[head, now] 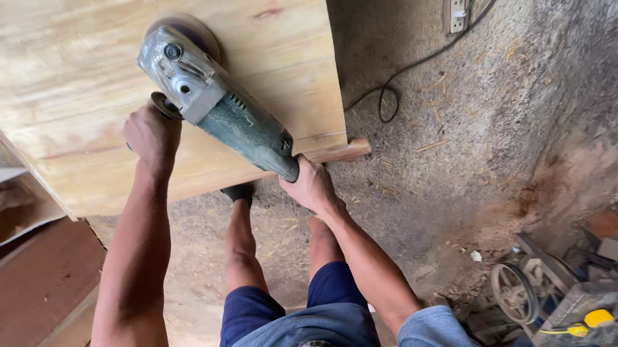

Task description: The person uses an electric sander to smooth the surface of a large wooden board. They move the sander back and forth across the wood, generating sawdust as they work.

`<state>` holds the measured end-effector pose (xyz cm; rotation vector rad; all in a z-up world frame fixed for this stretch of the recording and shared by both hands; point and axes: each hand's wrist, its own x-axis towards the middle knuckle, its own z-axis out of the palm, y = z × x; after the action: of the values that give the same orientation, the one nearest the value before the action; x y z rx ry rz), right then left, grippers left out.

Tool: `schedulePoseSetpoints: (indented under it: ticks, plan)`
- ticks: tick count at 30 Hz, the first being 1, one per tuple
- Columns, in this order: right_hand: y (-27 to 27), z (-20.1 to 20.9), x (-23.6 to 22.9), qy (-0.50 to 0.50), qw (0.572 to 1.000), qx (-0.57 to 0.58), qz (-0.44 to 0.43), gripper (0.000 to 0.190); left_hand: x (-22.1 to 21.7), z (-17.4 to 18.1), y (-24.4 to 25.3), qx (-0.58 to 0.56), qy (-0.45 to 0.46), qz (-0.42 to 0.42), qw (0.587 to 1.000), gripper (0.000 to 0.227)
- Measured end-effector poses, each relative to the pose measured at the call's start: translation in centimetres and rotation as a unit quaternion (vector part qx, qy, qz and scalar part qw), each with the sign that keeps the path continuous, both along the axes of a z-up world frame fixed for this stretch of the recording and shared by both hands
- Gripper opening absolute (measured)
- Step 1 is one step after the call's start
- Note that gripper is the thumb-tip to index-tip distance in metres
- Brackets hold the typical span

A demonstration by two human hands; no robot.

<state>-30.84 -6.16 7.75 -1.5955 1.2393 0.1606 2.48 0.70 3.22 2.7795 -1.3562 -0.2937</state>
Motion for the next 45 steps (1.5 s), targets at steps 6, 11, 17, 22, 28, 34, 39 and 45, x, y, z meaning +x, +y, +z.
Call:
schedulePoseSetpoints:
  ticks: [6,11,17,22,28,34,39,45]
  plan:
    - [3.5,0.8,-6.1,-0.003,0.995,0.025,-0.098,0.035,-6.9,-4.2,-0.8,0.020,0.158,-0.015,0.987,0.008]
    - [6.1,0.2,-10.6,0.056,0.993,-0.023,-0.097,0.030,-12.7,-4.4,-3.6,0.059,0.186,-0.068,0.978,0.016]
    - [9.3,-1.6,-9.6,0.088,0.991,0.011,-0.103,0.031,-10.6,-3.1,-0.7,0.051,0.231,-0.082,0.968,0.027]
    - [13.4,-1.3,-2.2,0.085,0.996,-0.004,-0.032,0.033,-2.1,-2.1,7.6,-0.069,0.179,-0.008,0.981,0.018]
    - [21.4,0.7,10.3,0.005,1.000,0.000,0.007,0.031,8.7,-3.3,19.9,-0.041,0.129,0.043,0.990,0.017]
    - [27.7,2.5,19.9,0.035,0.996,-0.021,0.076,0.036,18.2,-1.5,30.2,-0.031,0.048,0.027,0.998,0.006]
    - [29.3,2.6,22.1,-0.014,0.990,0.071,0.120,0.048,20.4,1.3,36.6,0.003,-0.023,0.042,0.999,0.017]
    - [26.4,3.0,18.1,-0.018,0.990,0.056,0.126,0.046,16.2,0.9,35.4,0.013,-0.039,0.084,0.996,0.029]
